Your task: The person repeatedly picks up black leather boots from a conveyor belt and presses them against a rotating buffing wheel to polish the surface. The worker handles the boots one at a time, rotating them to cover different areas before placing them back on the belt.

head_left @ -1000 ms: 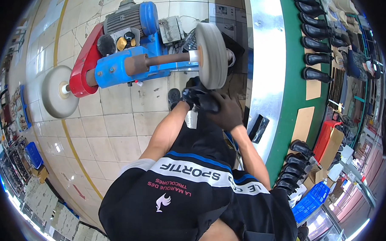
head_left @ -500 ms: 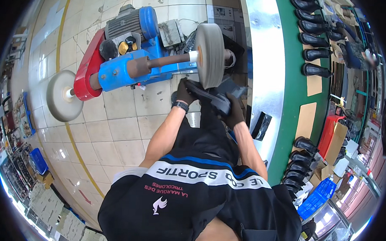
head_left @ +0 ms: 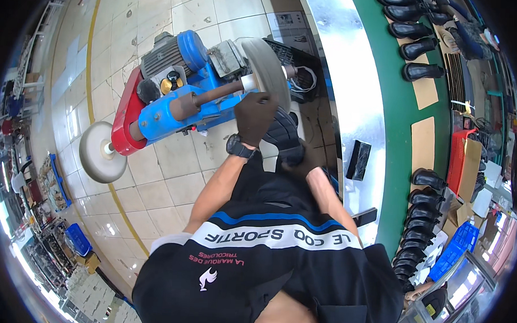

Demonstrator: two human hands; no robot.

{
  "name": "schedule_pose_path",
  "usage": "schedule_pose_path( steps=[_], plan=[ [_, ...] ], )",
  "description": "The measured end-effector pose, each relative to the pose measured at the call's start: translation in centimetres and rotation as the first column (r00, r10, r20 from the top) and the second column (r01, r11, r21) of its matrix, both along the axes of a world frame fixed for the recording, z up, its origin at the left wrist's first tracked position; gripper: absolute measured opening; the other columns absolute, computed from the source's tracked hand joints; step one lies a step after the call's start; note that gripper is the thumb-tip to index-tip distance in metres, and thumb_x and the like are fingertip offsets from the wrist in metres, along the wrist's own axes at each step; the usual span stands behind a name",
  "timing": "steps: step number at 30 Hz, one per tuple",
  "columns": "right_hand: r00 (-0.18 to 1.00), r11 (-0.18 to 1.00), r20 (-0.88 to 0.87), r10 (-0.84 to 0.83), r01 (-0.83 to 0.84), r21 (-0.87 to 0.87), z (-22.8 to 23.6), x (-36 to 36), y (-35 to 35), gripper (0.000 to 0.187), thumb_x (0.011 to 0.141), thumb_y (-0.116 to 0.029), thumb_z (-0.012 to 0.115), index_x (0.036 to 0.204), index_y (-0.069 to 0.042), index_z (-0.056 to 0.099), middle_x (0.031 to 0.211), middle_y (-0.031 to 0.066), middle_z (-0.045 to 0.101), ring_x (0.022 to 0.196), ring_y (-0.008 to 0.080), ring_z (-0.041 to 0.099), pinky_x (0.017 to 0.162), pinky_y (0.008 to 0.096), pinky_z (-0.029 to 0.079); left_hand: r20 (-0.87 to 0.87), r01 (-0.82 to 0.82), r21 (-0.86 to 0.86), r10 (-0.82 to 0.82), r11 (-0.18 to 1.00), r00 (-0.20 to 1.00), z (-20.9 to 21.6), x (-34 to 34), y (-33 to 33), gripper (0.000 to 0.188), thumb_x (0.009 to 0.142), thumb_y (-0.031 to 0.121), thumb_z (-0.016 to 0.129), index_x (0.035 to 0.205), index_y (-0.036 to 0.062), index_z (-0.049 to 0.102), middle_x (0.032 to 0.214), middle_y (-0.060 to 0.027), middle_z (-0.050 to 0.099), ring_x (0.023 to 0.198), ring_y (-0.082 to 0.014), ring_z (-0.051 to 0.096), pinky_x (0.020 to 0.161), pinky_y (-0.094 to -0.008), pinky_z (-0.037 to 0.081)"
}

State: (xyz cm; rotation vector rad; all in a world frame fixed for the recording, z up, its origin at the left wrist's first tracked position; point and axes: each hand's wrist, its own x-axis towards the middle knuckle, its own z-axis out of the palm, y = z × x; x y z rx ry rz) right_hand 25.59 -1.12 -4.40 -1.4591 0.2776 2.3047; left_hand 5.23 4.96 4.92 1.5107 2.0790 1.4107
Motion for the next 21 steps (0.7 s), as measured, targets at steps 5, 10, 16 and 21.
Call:
schedule_pose_path(
  steps=[5, 10, 16, 21],
  plan=[
    [0.987, 0.813, -0.041, 0.154, -0.103, 0.573, -0.4, -3.9, -2.2, 0.036, 0.086, -0.035, 0.062, 0.114, -0.012, 0.061, 0.114, 0.0045, 0.064, 0.103, 0.0228, 0.061, 0.093, 0.0470, 0.048, -0.206, 0.505, 0.007, -0.493, 0.863, 0.846, 3.6, 2.8, 3.1, 0.018, 0.078, 0.021, 0.071, 0.066, 0.0083, 0.069, 0.063, -0.0079, 0.063, 0.059, -0.0252, 0.063, 0.054, -0.0351, 0.051],
    [0.907, 0.967, -0.396, 0.142, -0.042, 0.250, 0.8, -3.0, 1.7, 0.036, 0.085, -0.032, 0.062, 0.111, -0.006, 0.062, 0.105, 0.0076, 0.066, 0.095, 0.0236, 0.064, 0.089, 0.0442, 0.051, -0.436, 0.936, -0.282, -0.897, 0.211, 0.071, 6.2, 4.1, 2.6, 0.015, 0.073, 0.024, 0.072, 0.067, 0.0116, 0.069, 0.070, -0.0074, 0.064, 0.061, -0.0258, 0.064, 0.053, -0.0396, 0.050],
    [0.863, 0.993, -0.500, 0.073, -0.015, 0.118, 1.4, 0.0, -0.1, 0.037, 0.084, -0.028, 0.063, 0.107, 0.001, 0.062, 0.094, 0.0112, 0.068, 0.085, 0.0246, 0.067, 0.084, 0.0408, 0.054, -0.236, 0.860, 0.479, -0.919, 0.174, 0.317, 4.9, 4.8, -5.3, 0.011, 0.084, 0.015, 0.060, 0.084, 0.0043, 0.065, 0.074, -0.0124, 0.061, 0.068, -0.0320, 0.065, 0.058, -0.0441, 0.052],
    [0.939, 0.980, -0.343, -0.026, 0.092, 0.179, 7.0, -2.2, 1.2, 0.037, 0.082, -0.021, 0.062, 0.112, 0.000, 0.061, 0.102, 0.0153, 0.069, 0.086, 0.0274, 0.068, 0.081, 0.0407, 0.057, 0.072, 0.084, -0.497, -0.056, 0.864, 0.996, -11.0, 0.9, -7.5, 0.040, 0.092, 0.025, 0.063, 0.124, 0.0036, 0.053, 0.117, -0.0199, 0.060, 0.108, -0.0320, 0.059, 0.089, -0.0377, 0.049]
  ],
)
